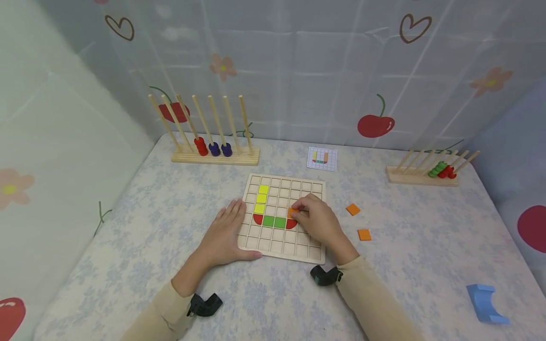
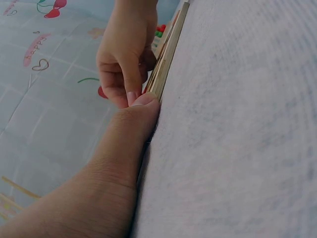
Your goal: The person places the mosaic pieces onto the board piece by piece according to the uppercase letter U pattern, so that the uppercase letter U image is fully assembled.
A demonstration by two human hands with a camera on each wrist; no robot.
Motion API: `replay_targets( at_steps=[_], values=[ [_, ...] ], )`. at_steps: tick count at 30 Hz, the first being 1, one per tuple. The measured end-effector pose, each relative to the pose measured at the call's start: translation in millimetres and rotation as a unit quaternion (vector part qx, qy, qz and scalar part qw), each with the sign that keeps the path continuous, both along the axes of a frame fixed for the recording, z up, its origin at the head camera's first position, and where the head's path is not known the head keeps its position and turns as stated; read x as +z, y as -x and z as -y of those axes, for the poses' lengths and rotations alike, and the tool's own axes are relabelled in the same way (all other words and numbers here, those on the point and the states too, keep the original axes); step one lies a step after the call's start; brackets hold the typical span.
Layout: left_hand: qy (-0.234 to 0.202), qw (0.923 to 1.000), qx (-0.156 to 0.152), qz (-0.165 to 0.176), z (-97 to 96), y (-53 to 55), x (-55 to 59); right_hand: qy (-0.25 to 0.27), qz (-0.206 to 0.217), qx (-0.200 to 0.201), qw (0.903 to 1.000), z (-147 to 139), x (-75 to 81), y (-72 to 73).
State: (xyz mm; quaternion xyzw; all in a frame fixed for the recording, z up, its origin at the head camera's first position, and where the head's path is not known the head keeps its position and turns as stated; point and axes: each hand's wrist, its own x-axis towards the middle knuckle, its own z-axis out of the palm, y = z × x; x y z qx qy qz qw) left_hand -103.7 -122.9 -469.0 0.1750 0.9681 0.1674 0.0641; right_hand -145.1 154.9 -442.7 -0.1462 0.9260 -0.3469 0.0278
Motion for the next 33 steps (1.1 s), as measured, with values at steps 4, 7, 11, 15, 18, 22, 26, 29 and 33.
replay_targets(
  at_steps=[4,7,11,15,18,22,26,29,33],
  values=[
    [-0.005,1.0000,-0.001,-0.006,0.0,-0.3,0.5,-0.011,-0.005,0.002,0.9999,-0.4,-1.1,-0.3],
    [-0.006,0.9999,-0.003,-0.012,-0.1,-0.5,0.2,-0.016,-0.008,0.005,0.9998,-1.0,-1.0,-0.7],
    [-0.006,0.9999,-0.003,-0.013,-0.1,-0.7,-0.3,-0.011,-0.011,0.010,0.9998,-4.2,0.4,-2.6],
    [-0.008,0.9998,-0.004,-0.018,0.1,-0.8,-0.7,-0.002,-0.013,0.006,0.9999,-13.2,5.0,-7.9],
    [-0.007,0.9998,-0.004,-0.020,0.3,-0.7,-0.7,0.000,-0.019,0.003,0.9998,-24.3,10.0,-12.5],
    [-0.003,0.9999,-0.003,-0.014,0.0,-1.0,-0.1,0.002,-0.039,0.004,0.9992,-42.8,15.6,-19.1],
    [0.002,0.9999,-0.003,-0.014,-0.1,-1.2,0.1,-0.006,-0.065,-0.001,0.9979,-63.2,16.6,-27.8],
    [0.007,0.9999,-0.002,-0.011,-0.2,-0.9,0.1,-0.017,-0.079,-0.010,0.9967,-79.2,15.4,-34.6],
    [0.005,0.9999,-0.002,-0.012,-0.5,-1.0,0.2,-0.031,-0.081,-0.020,0.9960,-100.3,14.1,-42.4]
  ],
)
